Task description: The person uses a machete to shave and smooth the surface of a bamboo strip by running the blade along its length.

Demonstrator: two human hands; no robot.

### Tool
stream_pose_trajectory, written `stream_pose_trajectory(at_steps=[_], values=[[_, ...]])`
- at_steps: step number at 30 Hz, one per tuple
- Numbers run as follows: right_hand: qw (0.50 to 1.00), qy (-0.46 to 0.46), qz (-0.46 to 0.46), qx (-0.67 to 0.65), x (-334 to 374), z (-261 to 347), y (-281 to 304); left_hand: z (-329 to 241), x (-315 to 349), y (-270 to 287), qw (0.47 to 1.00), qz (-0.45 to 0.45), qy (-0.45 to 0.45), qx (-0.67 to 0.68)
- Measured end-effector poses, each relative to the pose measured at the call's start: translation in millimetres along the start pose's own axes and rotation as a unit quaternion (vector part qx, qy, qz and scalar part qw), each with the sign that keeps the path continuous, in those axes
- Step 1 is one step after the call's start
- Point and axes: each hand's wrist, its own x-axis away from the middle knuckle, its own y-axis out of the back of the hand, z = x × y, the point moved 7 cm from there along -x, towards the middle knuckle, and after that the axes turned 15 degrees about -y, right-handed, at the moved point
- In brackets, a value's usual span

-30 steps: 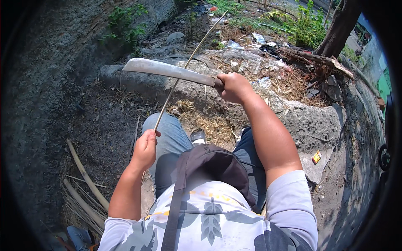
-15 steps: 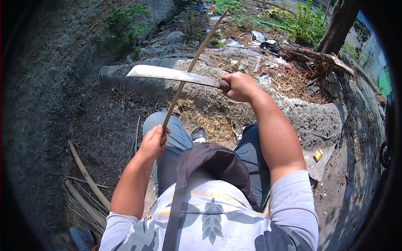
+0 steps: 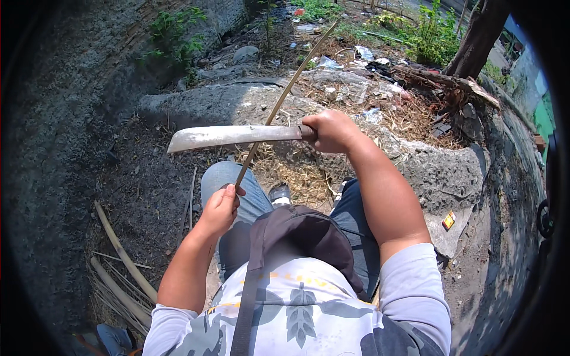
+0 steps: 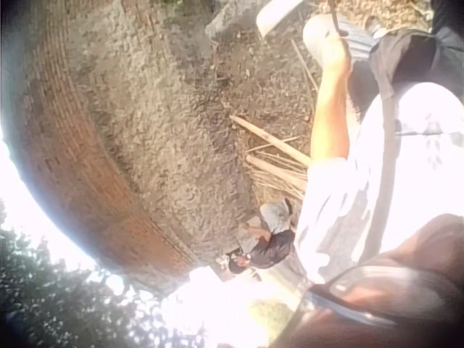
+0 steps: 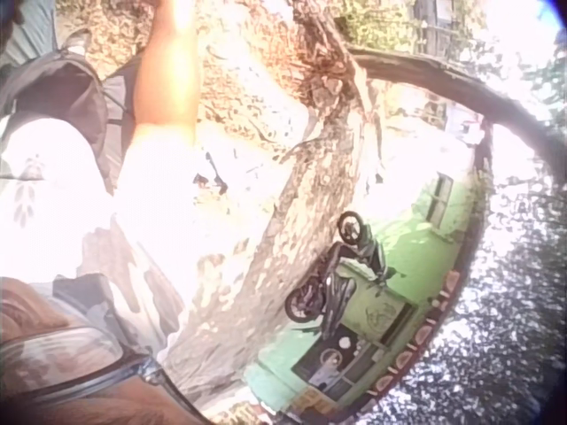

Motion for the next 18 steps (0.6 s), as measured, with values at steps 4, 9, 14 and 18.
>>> stream_pose_trajectory(at_steps=[4,9,14,18], values=[[0.989,-0.096,-0.035,-0.107,-7.2,-47.3,2.6,2.7,2.1,1.9,1.000,-0.007,-0.024,-0.016],[0.992,-0.068,-0.067,-0.080,-0.1,-24.8,5.7,8.3,-0.1,18.5,0.993,-0.024,-0.066,-0.095],[0.997,0.047,-0.054,-0.001,12.7,20.9,-2.9,1.2,-11.3,9.3,0.976,-0.026,-0.099,-0.191],[0.998,0.033,-0.033,0.038,11.5,16.7,5.4,-10.2,-9.3,4.2,0.960,-0.028,-0.129,-0.248]])
